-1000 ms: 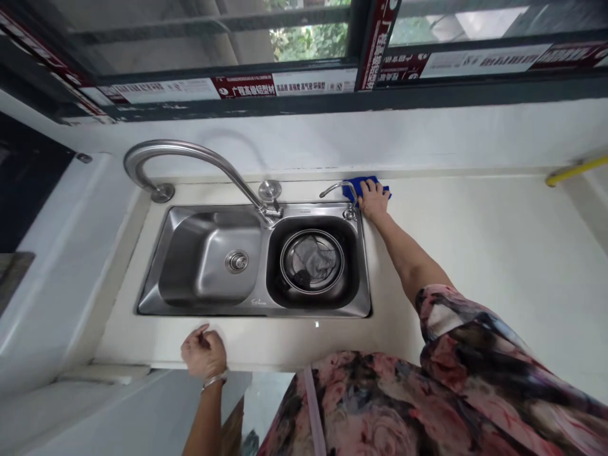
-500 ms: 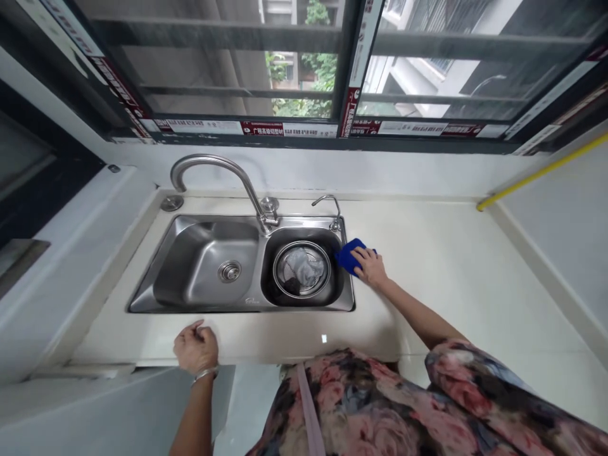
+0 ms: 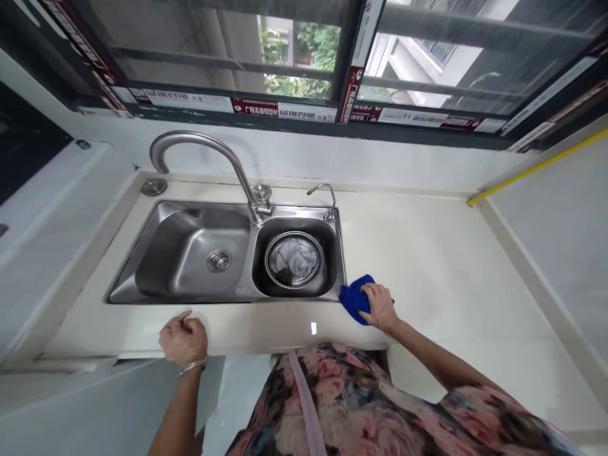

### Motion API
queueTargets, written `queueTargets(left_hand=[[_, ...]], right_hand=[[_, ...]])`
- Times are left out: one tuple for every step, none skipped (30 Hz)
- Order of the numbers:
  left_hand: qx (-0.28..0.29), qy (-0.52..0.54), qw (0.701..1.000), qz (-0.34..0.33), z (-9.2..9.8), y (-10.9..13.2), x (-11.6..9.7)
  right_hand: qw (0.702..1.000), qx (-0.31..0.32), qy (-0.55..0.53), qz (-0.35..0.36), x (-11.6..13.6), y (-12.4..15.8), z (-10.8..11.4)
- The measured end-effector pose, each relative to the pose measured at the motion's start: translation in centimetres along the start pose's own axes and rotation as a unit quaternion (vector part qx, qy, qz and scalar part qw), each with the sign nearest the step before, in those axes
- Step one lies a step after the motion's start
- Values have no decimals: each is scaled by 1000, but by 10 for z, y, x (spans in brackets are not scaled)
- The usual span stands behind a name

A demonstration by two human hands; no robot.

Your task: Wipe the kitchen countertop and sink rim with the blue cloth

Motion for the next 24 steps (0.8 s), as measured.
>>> queueTargets(left_hand=[[1, -3, 1000, -3, 0, 0, 0], [2, -3, 1000, -7, 0, 1, -1], [2, -2, 1000, -12, 0, 1, -1], [1, 0, 1000, -15, 1, 2, -2], [1, 1, 1000, -16, 2, 3, -3], [3, 2, 1000, -13, 2, 3, -4], [4, 3, 1000, -7, 3, 3, -4], [6, 4, 1000, 0, 4, 4, -4], [9, 3, 1000, 6, 4, 4, -4], [11, 3, 1000, 11, 4, 4, -5], [11, 2, 1000, 14, 5, 4, -5], [11, 1, 1000, 17, 5, 5, -5], [10, 1, 1000, 18, 5, 5, -5], [8, 1, 1000, 19, 5, 5, -5], [5, 1, 1000, 19, 5, 6, -5], [5, 0, 1000, 20, 5, 6, -5], [6, -1, 1000, 21, 5, 6, -5], [8, -3, 1000, 22, 4, 6, -6], [10, -4, 1000, 22, 4, 7, -6], [12, -6, 1000, 22, 4, 7, -6], [13, -7, 1000, 22, 4, 7, -7], [13, -9, 1000, 22, 4, 7, -7], [13, -9, 1000, 20, 4, 7, -8], [13, -8, 1000, 19, 5, 7, -9]], right_hand=[[1000, -4, 7, -19, -5, -12, 1], [999, -7, 14, -41, -11, -27, 2], [998, -9, 20, -66, -19, -42, 4], [995, -9, 25, -92, -27, -59, 6], [993, -12, 28, -118, -37, -77, 9], [989, -17, 30, -143, -46, -95, 13], [986, -24, 31, -165, -55, -113, 17], [982, -29, 31, -184, -64, -131, 21], [978, -32, 31, -202, -72, -148, 24], [975, -34, 31, -215, -80, -165, 28], [973, -36, 31, -226, -86, -182, 31], [971, -36, 33, -235, -91, -198, 33], [969, -33, 37, -241, -96, -212, 36], [968, -26, 43, -245, -99, -226, 37], [968, -16, 50, -247, -102, -238, 38], [967, -3, 58, -248, -104, -248, 38], [967, 11, 63, -248, -105, -255, 37], [967, 23, 65, -245, -106, -260, 35], [968, 31, 64, -239, -106, -262, 33], [971, 33, 61, -229, -105, -260, 32], [975, 33, 59, -212, -103, -256, 30], [980, 31, 58, -190, -100, -249, 29], [984, 29, 58, -165, -96, -240, 28], [988, 26, 59, -141, -92, -229, 27]])
Point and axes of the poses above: each hand's wrist, its own y-axis away from the middle knuckle, its own z-axis out of the back of the hand, x = y × z, the point moved 6 cm from there along -y, towards the middle knuckle, and after that the axes turned 12 degrees about z, right-handed, at the moved point
